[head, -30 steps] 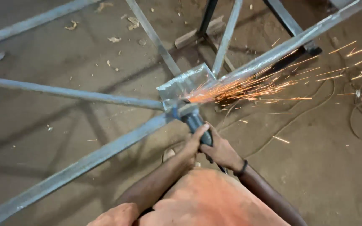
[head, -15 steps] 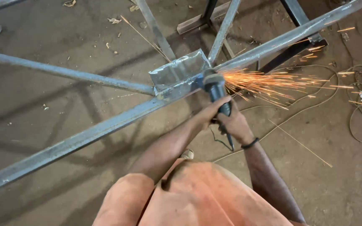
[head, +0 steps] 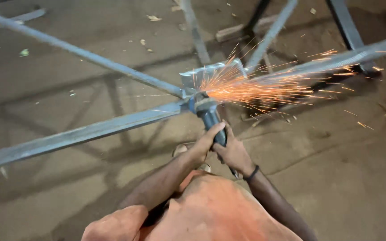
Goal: The person uses a handheld power grinder to smooth weld joints and surface areas on a large metal frame, moving the tool along the seams and joints.
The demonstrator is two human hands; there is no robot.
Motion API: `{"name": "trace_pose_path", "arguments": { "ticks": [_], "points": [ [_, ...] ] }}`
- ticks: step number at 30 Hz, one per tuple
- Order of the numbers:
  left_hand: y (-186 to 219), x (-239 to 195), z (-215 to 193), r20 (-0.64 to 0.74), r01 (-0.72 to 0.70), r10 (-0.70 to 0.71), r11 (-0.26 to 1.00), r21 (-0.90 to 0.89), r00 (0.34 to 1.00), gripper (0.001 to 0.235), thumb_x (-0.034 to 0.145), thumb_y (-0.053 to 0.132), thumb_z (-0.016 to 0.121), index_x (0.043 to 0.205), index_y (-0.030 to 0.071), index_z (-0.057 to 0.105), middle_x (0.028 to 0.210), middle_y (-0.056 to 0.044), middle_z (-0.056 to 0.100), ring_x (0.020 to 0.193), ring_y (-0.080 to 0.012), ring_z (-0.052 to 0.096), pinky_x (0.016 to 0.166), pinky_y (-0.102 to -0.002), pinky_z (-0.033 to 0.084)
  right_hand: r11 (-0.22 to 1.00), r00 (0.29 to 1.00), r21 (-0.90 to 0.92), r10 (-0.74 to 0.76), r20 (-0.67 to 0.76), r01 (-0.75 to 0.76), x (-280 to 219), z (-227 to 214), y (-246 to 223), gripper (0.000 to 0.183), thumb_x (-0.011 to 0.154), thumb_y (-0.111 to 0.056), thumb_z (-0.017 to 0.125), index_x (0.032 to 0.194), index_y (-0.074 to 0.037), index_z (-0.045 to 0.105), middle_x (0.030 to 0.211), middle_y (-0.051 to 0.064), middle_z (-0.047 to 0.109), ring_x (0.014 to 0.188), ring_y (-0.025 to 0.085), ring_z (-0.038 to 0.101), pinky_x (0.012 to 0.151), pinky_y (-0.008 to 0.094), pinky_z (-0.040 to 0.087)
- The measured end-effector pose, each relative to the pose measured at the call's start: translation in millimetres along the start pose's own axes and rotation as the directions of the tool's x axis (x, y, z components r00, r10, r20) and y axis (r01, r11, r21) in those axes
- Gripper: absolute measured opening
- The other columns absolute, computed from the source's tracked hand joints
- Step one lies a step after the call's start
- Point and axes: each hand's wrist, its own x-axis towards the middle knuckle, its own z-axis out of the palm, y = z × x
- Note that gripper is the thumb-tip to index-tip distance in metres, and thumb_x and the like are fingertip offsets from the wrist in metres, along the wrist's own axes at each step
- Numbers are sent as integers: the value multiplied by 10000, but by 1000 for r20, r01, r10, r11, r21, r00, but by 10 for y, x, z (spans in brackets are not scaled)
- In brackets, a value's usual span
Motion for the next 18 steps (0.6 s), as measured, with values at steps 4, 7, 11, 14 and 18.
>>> {"name": "trace_pose_path", "arguments": {
  "ticks": [4,7,11,14,18],
  "points": [
    [-15,-124,-198,-47,-41,39,998,-39,998,440,896,576,635,1025,156,651,735,-43,654,570,-193,641,515,-356,523,999,996,13,-53,70,52,-17,181,-133,860,822,-214,672,1571,-170,251,768,135,732,581,219,713,528,356,581],
    [-228,167,-250,196,39,-32,999,-34,980,594,931,679,587,886,93,670,623,-62,636,468,-195,616,442,-328,503,999,999,51,8,46,-10,-19,117,14,728,851,-204,660,1490,-105,326,777,135,722,586,219,699,512,366,583],
    [-385,625,-71,7,-3,2,993,120,1000,547,821,618,723,928,82,719,754,-41,680,609,-163,650,537,-315,518,990,993,139,47,-111,-31,23,66,189,639,868,-139,611,1445,-112,340,799,120,699,595,208,685,500,367,574],
    [-388,760,-11,97,-23,0,973,231,995,650,779,687,698,943,59,729,789,-69,697,632,-190,655,534,-328,484,964,990,267,14,-141,24,44,67,288,535,875,-106,583,1367,-100,375,856,87,696,638,184,708,488,355,558],
    [-572,766,-253,80,44,-59,983,178,995,617,752,690,716,1015,132,689,862,-56,679,773,-208,655,671,-383,518,985,993,154,-63,-100,78,74,365,447,402,942,-141,624,1305,-36,485,865,155,724,615,209,677,501,363,541]
  ]
}}
